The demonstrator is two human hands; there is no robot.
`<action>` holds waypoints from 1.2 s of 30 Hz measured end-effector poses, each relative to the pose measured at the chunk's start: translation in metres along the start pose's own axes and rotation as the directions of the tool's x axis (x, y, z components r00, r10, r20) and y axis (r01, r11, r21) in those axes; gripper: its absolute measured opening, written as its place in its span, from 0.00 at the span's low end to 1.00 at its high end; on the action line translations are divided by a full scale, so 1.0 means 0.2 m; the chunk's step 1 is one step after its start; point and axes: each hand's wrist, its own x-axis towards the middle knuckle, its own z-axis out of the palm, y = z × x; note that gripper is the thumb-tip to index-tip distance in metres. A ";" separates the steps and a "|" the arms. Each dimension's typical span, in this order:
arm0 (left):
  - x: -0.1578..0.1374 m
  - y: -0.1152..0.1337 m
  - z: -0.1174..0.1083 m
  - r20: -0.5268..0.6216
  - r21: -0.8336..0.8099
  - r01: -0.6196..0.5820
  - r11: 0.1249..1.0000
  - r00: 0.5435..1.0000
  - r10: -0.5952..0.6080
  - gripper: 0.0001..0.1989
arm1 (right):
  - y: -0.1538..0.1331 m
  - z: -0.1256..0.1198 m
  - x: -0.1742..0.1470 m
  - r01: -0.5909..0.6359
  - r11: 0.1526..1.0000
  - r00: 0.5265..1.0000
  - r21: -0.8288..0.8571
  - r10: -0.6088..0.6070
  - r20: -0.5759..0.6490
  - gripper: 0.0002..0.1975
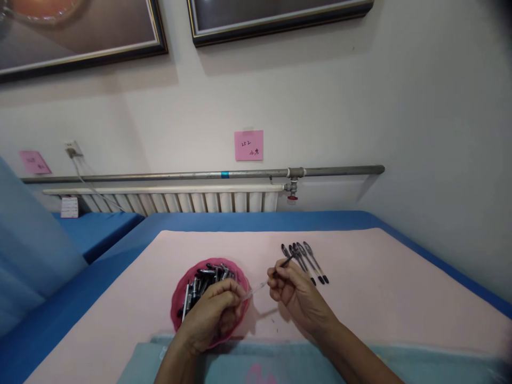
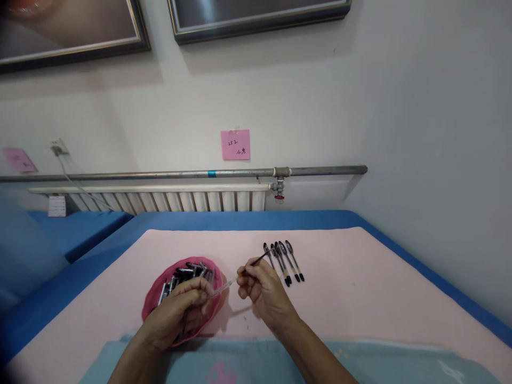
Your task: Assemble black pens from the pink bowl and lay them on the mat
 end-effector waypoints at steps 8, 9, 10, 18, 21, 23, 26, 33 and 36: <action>0.00 0.00 0.00 0.014 0.007 0.069 0.998 0.998 -0.069 0.05 | 0.02 0.01 -0.01 0.086 0.993 0.996 -0.086 -0.088 -0.016 0.09; 0.00 0.00 0.00 0.009 0.008 0.066 0.998 0.998 -0.066 0.06 | 0.03 0.01 -0.01 0.108 0.985 0.994 -0.137 -0.109 0.002 0.09; 0.00 -0.01 0.01 0.008 0.010 0.062 0.998 0.998 -0.062 0.07 | 0.04 0.02 -0.02 0.120 0.974 0.993 -0.190 -0.118 0.023 0.08; 0.04 -0.05 0.04 0.030 -0.148 -0.097 0.984 0.994 0.102 0.12 | 0.08 0.02 -0.03 0.011 0.942 0.999 -0.334 0.006 0.051 0.12; 0.05 -0.02 0.04 -0.090 -0.294 -0.160 0.942 0.986 0.140 0.12 | 0.08 0.00 -0.02 -0.016 0.920 1.000 -0.391 0.024 0.017 0.08; 0.06 -0.01 0.04 -0.164 -0.365 -0.217 0.905 0.972 0.167 0.11 | 0.10 0.00 -0.03 -0.050 0.884 0.998 -0.465 0.064 0.013 0.07; 0.08 -0.02 0.07 -0.197 -0.417 -0.288 0.862 0.955 0.223 0.12 | 0.14 0.03 -0.06 -0.104 0.838 0.988 -0.535 0.149 0.041 0.08; 0.09 -0.09 0.17 -0.122 -0.137 -0.257 0.957 0.963 0.241 0.15 | 0.19 0.09 -0.11 -0.066 0.845 0.979 -0.531 0.157 0.129 0.07; 0.09 -0.10 0.18 -0.081 0.020 -0.257 0.966 0.963 0.258 0.17 | 0.18 0.07 -0.09 -0.034 0.771 0.989 -0.636 0.117 0.089 0.10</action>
